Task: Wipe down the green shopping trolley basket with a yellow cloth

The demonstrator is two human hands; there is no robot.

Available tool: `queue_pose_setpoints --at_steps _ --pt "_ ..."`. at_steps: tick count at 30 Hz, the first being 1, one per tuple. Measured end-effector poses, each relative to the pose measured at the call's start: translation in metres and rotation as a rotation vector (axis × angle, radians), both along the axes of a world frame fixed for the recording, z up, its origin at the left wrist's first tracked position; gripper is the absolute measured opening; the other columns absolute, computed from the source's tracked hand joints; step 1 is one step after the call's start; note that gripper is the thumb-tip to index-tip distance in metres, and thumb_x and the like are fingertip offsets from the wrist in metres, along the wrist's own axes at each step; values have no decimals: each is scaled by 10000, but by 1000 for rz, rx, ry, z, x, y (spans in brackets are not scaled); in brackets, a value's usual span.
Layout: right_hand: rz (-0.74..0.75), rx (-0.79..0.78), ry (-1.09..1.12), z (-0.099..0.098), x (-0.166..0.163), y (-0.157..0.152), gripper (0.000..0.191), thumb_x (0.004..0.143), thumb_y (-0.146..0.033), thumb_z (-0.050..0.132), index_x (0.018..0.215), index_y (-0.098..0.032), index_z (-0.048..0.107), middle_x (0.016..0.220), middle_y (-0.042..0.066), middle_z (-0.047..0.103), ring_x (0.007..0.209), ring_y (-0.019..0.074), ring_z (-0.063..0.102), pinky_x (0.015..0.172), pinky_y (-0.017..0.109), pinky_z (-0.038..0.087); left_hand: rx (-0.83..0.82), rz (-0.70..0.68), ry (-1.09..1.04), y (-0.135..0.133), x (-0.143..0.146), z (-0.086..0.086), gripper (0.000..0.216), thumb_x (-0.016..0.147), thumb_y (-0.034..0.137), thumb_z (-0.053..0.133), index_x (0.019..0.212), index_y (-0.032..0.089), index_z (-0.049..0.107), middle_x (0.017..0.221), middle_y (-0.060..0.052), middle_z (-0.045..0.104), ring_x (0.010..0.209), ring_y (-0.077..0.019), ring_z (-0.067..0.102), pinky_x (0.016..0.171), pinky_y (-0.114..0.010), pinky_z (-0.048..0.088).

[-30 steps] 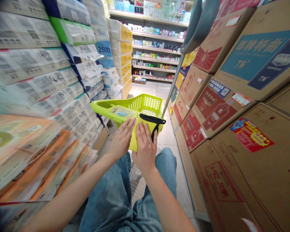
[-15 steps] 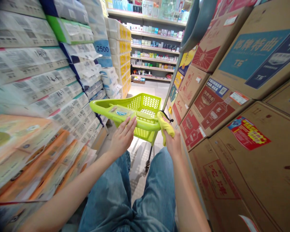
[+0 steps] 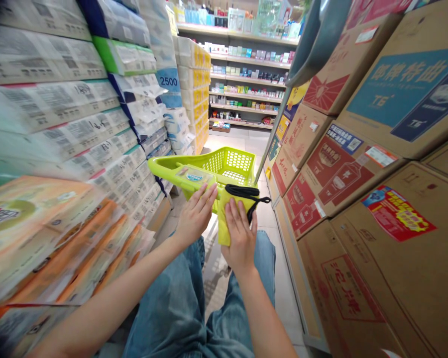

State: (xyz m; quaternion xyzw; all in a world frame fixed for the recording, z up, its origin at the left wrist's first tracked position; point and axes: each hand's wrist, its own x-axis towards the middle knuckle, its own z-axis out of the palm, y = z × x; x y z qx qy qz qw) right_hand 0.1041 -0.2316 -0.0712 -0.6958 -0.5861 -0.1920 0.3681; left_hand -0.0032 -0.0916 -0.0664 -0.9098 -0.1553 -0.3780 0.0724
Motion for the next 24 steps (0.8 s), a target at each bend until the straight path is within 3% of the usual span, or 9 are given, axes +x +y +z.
queue_pose_setpoints --at_steps 2,5,7,9,12,15,19,21,24 --pt "-5 114 125 2 20 -7 655 895 -186 423 1537 -269 321 1571 80 392 1482 264 311 1214 585 152 -2 -7 5 0 0 0 670 934 26 355 1572 127 178 1585 -105 348 1518 -243 181 1203 -448 310" --pt "66 246 460 10 55 -7 542 913 -256 486 1455 -254 478 1522 86 469 1425 265 416 1193 528 287 -19 -20 -11 0 1 -1 685 926 24 366 1574 127 170 1583 -111 352 1522 -242 164 1202 -453 310" --pt "149 239 664 18 74 -3 487 906 -297 527 1387 -227 564 1458 94 546 1372 260 487 1160 478 369 -29 -20 -27 -1 3 -2 687 926 27 370 1574 128 168 1583 -112 352 1523 -243 160 1203 -456 306" --pt "190 203 726 24 81 1 467 904 -315 526 1354 -213 598 1427 97 576 1347 262 512 1142 470 396 -34 -15 -30 -1 4 -3 686 929 34 376 1575 130 166 1585 -108 350 1523 -244 161 1205 -458 303" --pt "89 185 495 27 63 4 524 896 -271 477 1414 -221 532 1481 93 520 1403 269 444 1182 519 314 -35 -1 -21 -2 5 -4 684 934 46 388 1575 130 164 1586 -105 350 1522 -248 163 1205 -463 303" --pt "-28 104 167 23 20 7 656 847 -187 434 1501 -229 400 1542 79 442 1481 272 310 1216 565 193 -36 9 -33 -4 5 -3 669 943 56 385 1573 133 174 1580 -108 362 1522 -244 167 1202 -457 314" --pt "-6 -10 19 18 -22 12 745 805 -146 438 1537 -198 313 1565 79 404 1493 261 282 1228 536 172 -36 -18 -25 -3 2 0 633 966 81 362 1571 121 178 1574 -125 367 1520 -238 177 1189 -448 340" --pt "8 -15 6 16 -22 10 742 808 -147 439 1537 -206 313 1555 77 422 1482 255 310 1233 534 148 -25 -16 -7 -1 1 1 634 963 69 354 1571 124 182 1578 -121 359 1518 -239 184 1195 -452 326" --pt "12 60 37 14 5 0 694 829 -170 441 1516 -236 369 1528 76 461 1459 269 359 1228 569 112 4 -1 13 2 1 -1 654 945 36 354 1570 133 191 1584 -101 352 1516 -234 190 1201 -441 308"
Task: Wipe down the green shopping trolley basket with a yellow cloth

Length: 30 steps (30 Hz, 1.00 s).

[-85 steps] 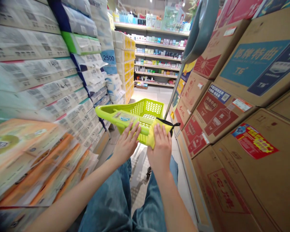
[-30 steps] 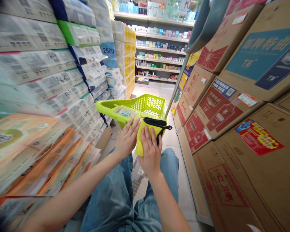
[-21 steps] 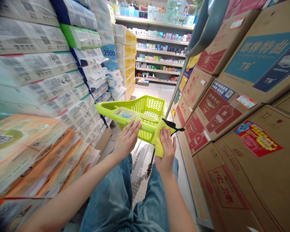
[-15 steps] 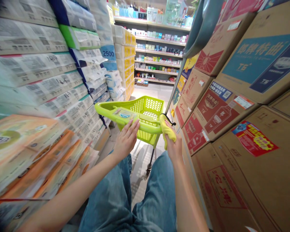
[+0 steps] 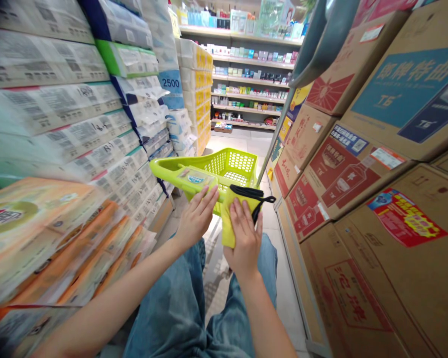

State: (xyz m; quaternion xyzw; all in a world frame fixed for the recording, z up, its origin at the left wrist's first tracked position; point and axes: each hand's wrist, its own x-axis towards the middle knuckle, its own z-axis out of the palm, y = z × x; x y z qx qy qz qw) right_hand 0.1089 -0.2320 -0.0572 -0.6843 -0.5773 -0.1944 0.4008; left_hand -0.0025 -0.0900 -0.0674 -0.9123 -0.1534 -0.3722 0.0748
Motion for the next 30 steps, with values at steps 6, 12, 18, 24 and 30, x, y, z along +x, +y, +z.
queue_pose_setpoints --at_steps 6,12,18,24,30 --pt "2 234 566 -7 67 -9 467 901 -262 521 1361 -223 591 1399 108 599 1292 283 567 1107 507 421 7 11 -2 0 1 -2 673 929 21 357 1571 140 193 1591 -98 334 1517 -236 187 1204 -435 290" --pt "24 192 200 -3 34 -5 581 880 -192 452 1459 -236 474 1507 93 487 1420 269 424 1177 528 317 -33 -5 5 -5 1 1 696 930 65 379 1578 104 126 1606 -111 300 1522 -262 159 1205 -458 286" --pt "20 7 15 7 -20 10 694 810 -146 424 1502 -192 387 1510 95 484 1450 249 376 1185 504 293 -76 6 -42 -10 6 1 695 952 100 366 1583 114 75 1604 -120 308 1529 -247 123 1194 -461 316" --pt "23 84 69 3 12 -2 617 838 -165 460 1452 -228 476 1481 76 522 1420 259 424 1196 524 268 -95 2 -52 -10 6 0 723 920 50 375 1584 139 103 1591 -97 345 1521 -229 176 1200 -452 309" --pt "-12 264 502 -6 69 -8 464 896 -237 497 1348 -195 595 1386 113 609 1282 274 578 1075 497 463 -122 -9 -61 -13 7 0 730 912 53 392 1584 148 123 1597 -96 333 1523 -246 163 1201 -475 295"
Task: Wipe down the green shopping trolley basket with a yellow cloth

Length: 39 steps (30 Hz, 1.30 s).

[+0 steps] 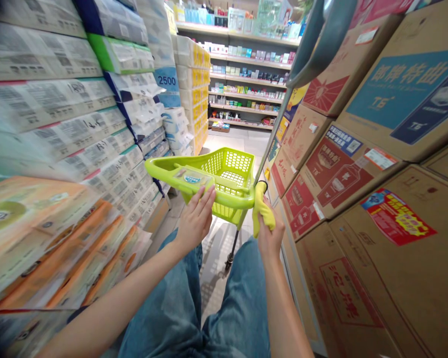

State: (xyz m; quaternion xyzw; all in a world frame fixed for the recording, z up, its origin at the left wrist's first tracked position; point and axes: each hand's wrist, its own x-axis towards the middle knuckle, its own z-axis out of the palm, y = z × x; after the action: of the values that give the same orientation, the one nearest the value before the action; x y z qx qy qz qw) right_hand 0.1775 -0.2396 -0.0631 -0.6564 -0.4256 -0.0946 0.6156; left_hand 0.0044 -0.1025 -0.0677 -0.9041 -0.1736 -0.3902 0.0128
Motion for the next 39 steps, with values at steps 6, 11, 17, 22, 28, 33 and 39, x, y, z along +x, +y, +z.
queue_pose_setpoints --at_steps 6,11,17,22,28,33,39 --pt "2 -195 -485 17 -48 7 649 817 -169 440 1463 -231 458 1482 79 520 1413 247 436 1174 494 327 -41 -30 -37 -3 1 3 698 927 83 388 1580 158 155 1595 -101 336 1518 -257 183 1196 -487 304" --pt "86 -280 -539 14 -89 16 686 798 -142 417 1482 -182 416 1493 86 508 1433 215 405 1199 439 284 -48 -68 -42 -1 -1 4 683 952 116 382 1584 153 125 1590 -116 343 1520 -247 180 1199 -471 313" --pt "107 -151 -391 14 -47 4 570 849 -171 444 1409 -235 526 1465 64 540 1403 247 449 1186 501 317 -23 -50 -33 1 -2 3 704 914 68 389 1577 173 178 1578 -90 372 1513 -242 206 1194 -477 315" --pt "117 35 51 20 3 17 355 894 -285 538 1200 -207 700 1278 87 686 1214 268 624 1070 460 472 -23 -38 -39 1 1 2 710 904 63 404 1574 158 188 1582 -89 365 1514 -245 203 1197 -475 309" --pt "-36 -42 -203 16 -24 22 529 859 -169 446 1371 -214 570 1436 92 565 1378 256 475 1159 506 365 -35 -37 -54 -1 2 3 704 908 64 419 1570 155 196 1584 -87 362 1516 -245 192 1204 -478 301" --pt "-22 -246 -488 11 -82 24 667 816 -144 435 1480 -202 419 1504 87 493 1465 246 347 1209 524 245 -60 -60 -53 -2 -1 6 676 931 96 412 1569 144 194 1586 -113 352 1518 -255 184 1201 -485 308" --pt "45 -264 -554 10 -71 12 656 821 -166 424 1475 -224 429 1480 66 524 1426 228 418 1235 507 148 -23 -60 -30 3 -5 6 688 921 67 382 1573 173 194 1572 -99 382 1513 -243 207 1193 -481 318"
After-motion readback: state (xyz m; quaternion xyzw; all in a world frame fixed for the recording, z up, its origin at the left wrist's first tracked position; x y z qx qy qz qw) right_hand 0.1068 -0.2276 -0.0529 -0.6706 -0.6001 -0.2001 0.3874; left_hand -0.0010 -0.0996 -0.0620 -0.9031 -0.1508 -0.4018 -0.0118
